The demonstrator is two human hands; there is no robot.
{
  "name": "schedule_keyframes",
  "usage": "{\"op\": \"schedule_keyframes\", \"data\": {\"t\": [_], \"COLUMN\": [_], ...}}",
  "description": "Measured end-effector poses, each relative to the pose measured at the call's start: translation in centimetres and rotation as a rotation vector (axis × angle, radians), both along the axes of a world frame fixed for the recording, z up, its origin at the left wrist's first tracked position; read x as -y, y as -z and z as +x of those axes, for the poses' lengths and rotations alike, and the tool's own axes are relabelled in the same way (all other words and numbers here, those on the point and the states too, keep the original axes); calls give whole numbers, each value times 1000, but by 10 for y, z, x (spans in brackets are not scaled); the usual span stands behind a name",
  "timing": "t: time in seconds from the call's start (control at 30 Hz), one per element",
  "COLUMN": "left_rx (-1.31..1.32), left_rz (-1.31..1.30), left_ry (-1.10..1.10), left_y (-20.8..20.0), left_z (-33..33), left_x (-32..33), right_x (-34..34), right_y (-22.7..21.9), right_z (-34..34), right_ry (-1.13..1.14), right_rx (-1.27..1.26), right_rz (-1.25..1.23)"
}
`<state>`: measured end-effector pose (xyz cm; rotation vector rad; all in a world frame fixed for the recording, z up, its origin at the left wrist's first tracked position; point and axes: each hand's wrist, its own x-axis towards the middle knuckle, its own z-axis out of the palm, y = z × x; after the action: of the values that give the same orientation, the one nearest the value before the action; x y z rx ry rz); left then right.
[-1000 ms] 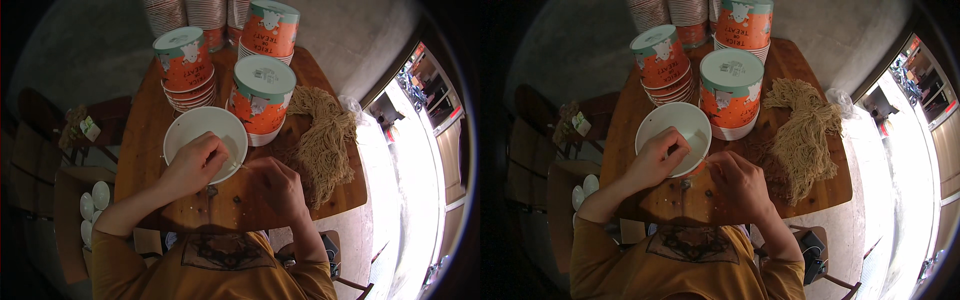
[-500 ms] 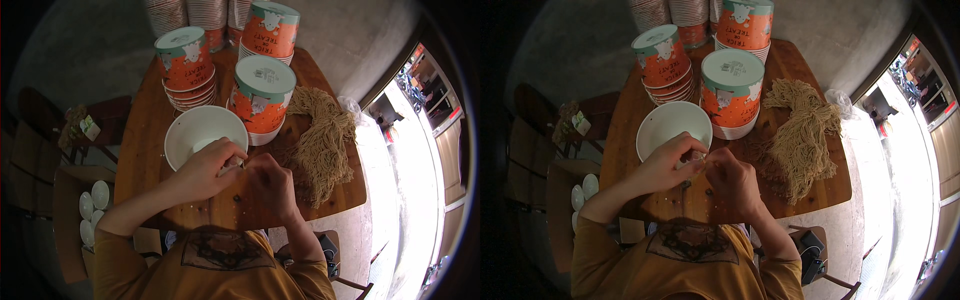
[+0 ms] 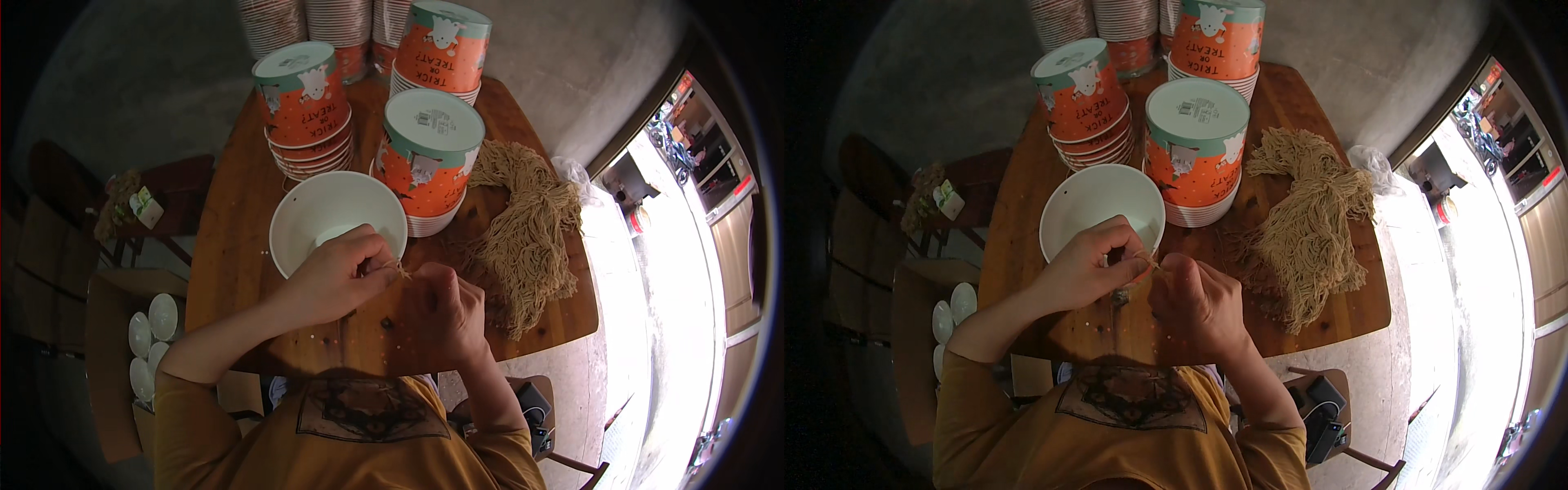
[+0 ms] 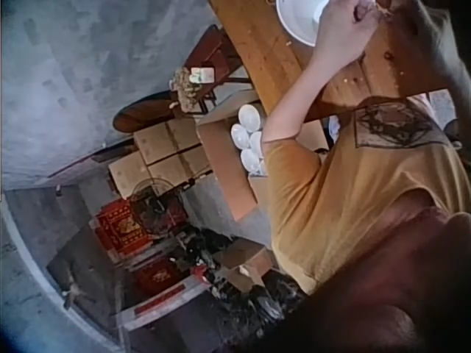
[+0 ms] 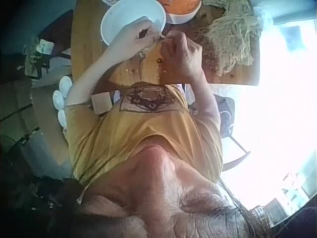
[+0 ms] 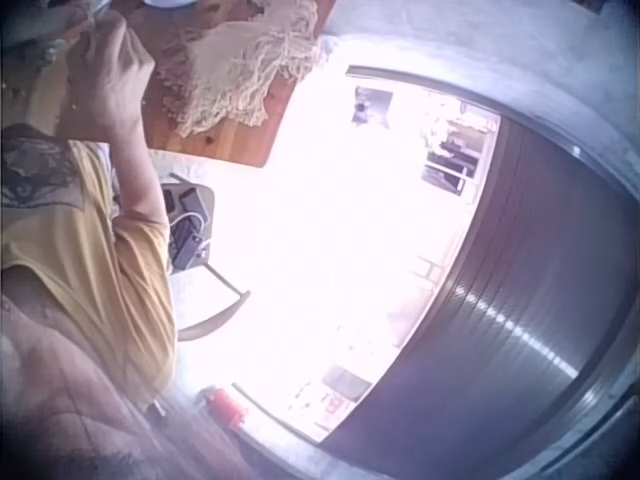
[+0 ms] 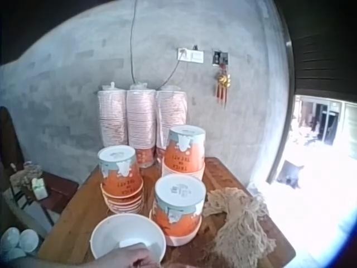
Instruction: Attaching string handles to decorative paper buckets.
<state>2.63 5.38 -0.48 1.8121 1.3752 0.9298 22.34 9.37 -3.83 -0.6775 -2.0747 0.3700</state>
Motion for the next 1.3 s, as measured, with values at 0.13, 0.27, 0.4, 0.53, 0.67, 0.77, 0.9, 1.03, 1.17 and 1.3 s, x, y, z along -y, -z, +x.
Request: {"op": "schedule_keyframes", "data": {"t": [0.13, 0.27, 0.4, 0.53, 0.67, 0.77, 0.9, 1.03, 1.17, 1.3], "left_rx": [19, 27, 12, 0, -19, -36, -75, -146, -109, -99], "left_rz": [-41, -52, -22, -13, 9, 20, 65, 253, 216, 179], "left_ry": [-6, 2, 20, 21, 24, 26, 26, -14, 50, -12], "left_y": [-3, -6, -4, -6, -6, -6, -10, -3, -10, -7], "left_z": [1, 1, 2, 3, 3, 3, 3, -3, 8, 0], "left_x": [1, 2, 2, 2, 2, 2, 3, 1, 3, 5], "right_x": [1, -1, -3, -3, 0, -3, 0, 13, 9, 3], "right_y": [2, 4, 7, 7, 7, 9, 5, 9, -6, -13], "right_z": [-4, -5, -8, -8, -8, -9, -8, -2, 0, 4], "right_ry": [8, 45, 73, 69, 80, 67, -36, 21, -87, -83], "right_rx": [12, 50, 9, -12, 3, -20, -68, -174, -136, -143], "right_rz": [37, 105, 199, 189, 129, 151, 60, -317, -473, -448]}}
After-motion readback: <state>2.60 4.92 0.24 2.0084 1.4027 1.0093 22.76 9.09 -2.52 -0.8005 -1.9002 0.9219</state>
